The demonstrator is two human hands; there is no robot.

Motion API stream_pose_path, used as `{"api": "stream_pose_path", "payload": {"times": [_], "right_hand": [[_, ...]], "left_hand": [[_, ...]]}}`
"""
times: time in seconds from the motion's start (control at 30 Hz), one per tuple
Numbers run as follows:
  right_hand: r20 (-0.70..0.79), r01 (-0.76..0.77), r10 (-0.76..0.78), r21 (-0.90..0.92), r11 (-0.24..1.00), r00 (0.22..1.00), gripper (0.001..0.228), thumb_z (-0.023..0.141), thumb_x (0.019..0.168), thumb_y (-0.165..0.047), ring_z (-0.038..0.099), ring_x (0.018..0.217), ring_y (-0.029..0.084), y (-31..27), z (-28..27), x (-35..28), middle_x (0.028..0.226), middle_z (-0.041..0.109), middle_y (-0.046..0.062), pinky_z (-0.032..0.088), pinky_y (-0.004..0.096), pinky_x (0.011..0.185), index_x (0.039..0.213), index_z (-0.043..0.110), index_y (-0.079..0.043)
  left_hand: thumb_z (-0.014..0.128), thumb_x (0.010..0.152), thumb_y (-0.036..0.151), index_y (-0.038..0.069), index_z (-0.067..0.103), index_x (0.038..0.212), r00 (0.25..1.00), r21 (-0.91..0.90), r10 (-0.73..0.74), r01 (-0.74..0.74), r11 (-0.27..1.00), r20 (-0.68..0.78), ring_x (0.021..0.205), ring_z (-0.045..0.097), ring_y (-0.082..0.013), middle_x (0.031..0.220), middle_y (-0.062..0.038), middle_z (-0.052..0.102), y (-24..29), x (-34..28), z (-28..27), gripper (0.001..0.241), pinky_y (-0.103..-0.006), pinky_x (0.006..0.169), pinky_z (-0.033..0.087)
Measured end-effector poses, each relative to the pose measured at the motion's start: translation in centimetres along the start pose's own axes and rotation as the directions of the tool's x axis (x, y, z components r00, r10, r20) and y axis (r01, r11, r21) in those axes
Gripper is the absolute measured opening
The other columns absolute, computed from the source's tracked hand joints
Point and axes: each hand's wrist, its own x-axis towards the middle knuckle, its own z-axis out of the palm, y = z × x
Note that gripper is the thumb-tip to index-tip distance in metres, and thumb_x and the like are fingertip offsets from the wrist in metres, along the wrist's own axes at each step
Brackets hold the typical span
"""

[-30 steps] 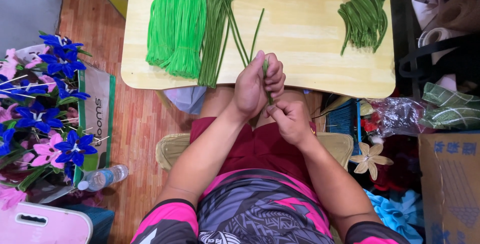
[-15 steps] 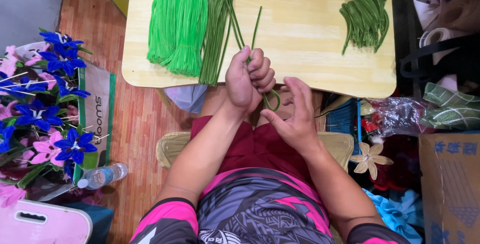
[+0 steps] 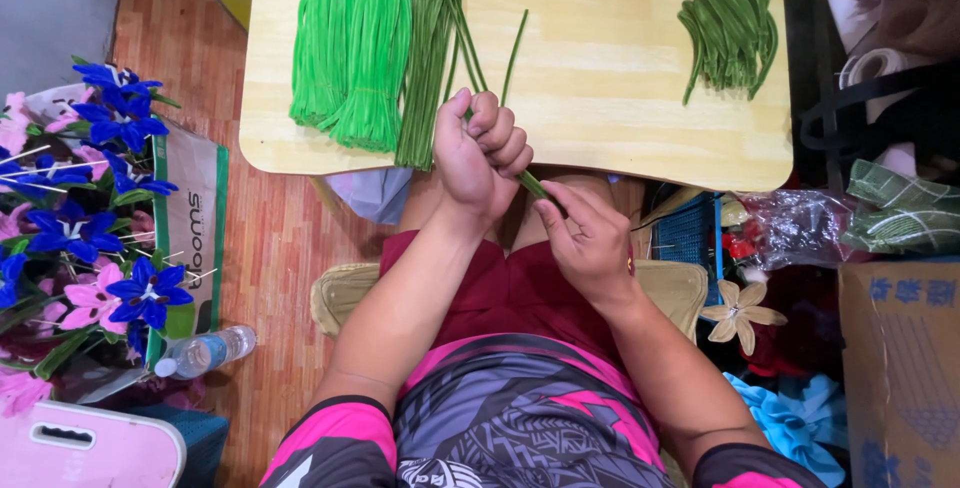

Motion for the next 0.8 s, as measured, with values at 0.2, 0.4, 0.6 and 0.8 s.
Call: {"api": "stream_pose_path", "payload": {"times": [0.2,0.4,0.6,0.8], "right_hand": [[-0.003,-0.163,0.164,0.097,0.982,0.986,0.006,0.08,0.094,-0.009,0.072,0.068,0.021,0.7,-0.1,-0.4,0.074,0.074,0.007,0.058,0.034,0.068,0.097,0.081,-0.004],[-0.002,-0.287,0.3,0.279,0.916,0.954,0.009,0.086,0.088,-0.009,0.066,0.063,0.012,2.3,0.9,-0.9,0.063,0.068,0.007,0.057,0.03,0.065,0.091,0.08,-0.002],[-0.006,-0.165,0.167,0.122,0.979,0.986,0.005,0.086,0.088,-0.008,0.071,0.064,0.02,1.1,0.1,0.8,0.064,0.07,0.006,0.057,0.03,0.067,0.087,0.081,-0.006],[0.051,-0.07,0.08,-0.171,0.983,0.996,0.007,0.085,0.094,-0.019,0.074,0.072,0.027,6.1,-0.5,1.6,0.075,0.074,0.006,0.057,0.037,0.067,0.092,0.082,-0.013]], "left_hand": [[0.037,0.102,0.044,0.024,0.027,0.065,1.0,-0.017,0.013,-0.013,1.0,-0.016,0.043,0.008,-0.0031,0.056,0.011,0.01,0.9,0.2,-0.1,0.042,-0.0202,0.035,0.014],[0.036,0.101,0.044,0.024,0.027,0.065,0.999,-0.033,0.03,-0.031,0.999,-0.023,0.042,0.008,-0.0031,0.056,0.011,0.01,1.1,0.0,-0.2,0.042,-0.02,0.035,0.014],[0.036,0.102,0.041,0.024,0.029,0.067,0.995,0.024,0.094,-0.094,0.995,-0.026,0.043,0.012,-0.0034,0.056,0.011,0.014,2.4,0.1,-0.6,0.04,-0.0203,0.037,0.016],[0.074,0.093,0.025,0.013,0.07,0.093,0.628,0.7,0.312,-0.61,-0.372,0.713,0.092,0.067,-0.0247,0.09,-0.003,0.07,5.9,-0.5,-0.6,0.013,-0.0367,0.091,0.052]]}}
